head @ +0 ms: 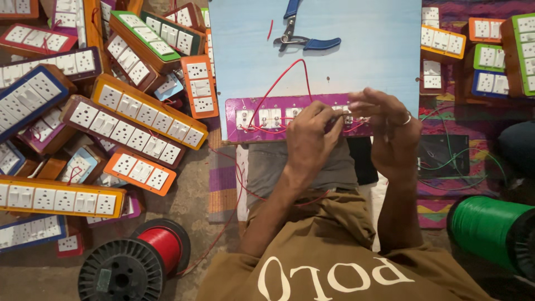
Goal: The person sits on the floor and assembles power strips by connecting red wires between multiple socket modules using a screwdriver. They strip wire ends with pliers, insert them into terminals, and tighten screws. The person switches between a purple and an orange power strip during the process.
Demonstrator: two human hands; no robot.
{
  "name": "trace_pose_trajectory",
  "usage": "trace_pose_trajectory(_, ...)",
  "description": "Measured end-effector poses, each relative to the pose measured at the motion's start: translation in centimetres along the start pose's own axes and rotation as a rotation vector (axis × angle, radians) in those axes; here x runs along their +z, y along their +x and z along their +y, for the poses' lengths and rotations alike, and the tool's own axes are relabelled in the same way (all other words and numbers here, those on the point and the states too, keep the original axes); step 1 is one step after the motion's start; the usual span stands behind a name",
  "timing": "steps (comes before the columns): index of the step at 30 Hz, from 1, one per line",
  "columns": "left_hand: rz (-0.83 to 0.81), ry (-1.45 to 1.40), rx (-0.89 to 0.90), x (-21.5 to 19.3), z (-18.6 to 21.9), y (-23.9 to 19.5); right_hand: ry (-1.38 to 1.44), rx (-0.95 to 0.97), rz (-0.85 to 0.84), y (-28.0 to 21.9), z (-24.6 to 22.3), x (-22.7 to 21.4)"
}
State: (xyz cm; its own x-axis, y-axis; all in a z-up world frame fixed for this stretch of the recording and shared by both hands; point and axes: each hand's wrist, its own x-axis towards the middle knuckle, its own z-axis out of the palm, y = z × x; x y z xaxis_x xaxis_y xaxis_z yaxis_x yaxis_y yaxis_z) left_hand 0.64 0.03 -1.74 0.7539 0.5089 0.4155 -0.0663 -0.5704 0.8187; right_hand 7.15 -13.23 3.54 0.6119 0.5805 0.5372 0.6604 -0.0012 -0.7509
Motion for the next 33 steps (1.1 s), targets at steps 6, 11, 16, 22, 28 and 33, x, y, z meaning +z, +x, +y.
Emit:
trace_pose_trajectory(6, -0.014, 0.05, 0.024, -0.1, 0.2, -0.4, -0.018, 0.041, -0.098, 0.5, -0.8, -0.6)
trace_pose_trajectory(11, -0.006, 0.052, 0.012, 0.3, 0.5, -0.5, 0.0, 0.017, -0.179, 0.6, -1.3, -1.2)
trace_pose_trajectory(16, -0.001, 0.064, -0.005, 0.6, 0.1, -0.6, 0.444, 0.165, 0.055, -0.6, 0.5, -0.8)
trace_pose_trajectory(22, 0.03, 0.077, 0.049, 0.3, 0.4, -0.5, -0.007, 0.104, 0.313, -1.3, 3.0, -1.3)
trace_pose_trajectory(28, 0.047, 0.144, 0.042, 0.8, 0.8, -0.7, 0.059, 0.055, 0.378, 4.1, 5.4, -0.1)
trace_pose_trajectory(33, 0.056, 0.15, 0.012, 1.2, 0.7, -0.2, -0.371, 0.0, -0.054, 6.9, 5.7, 2.0)
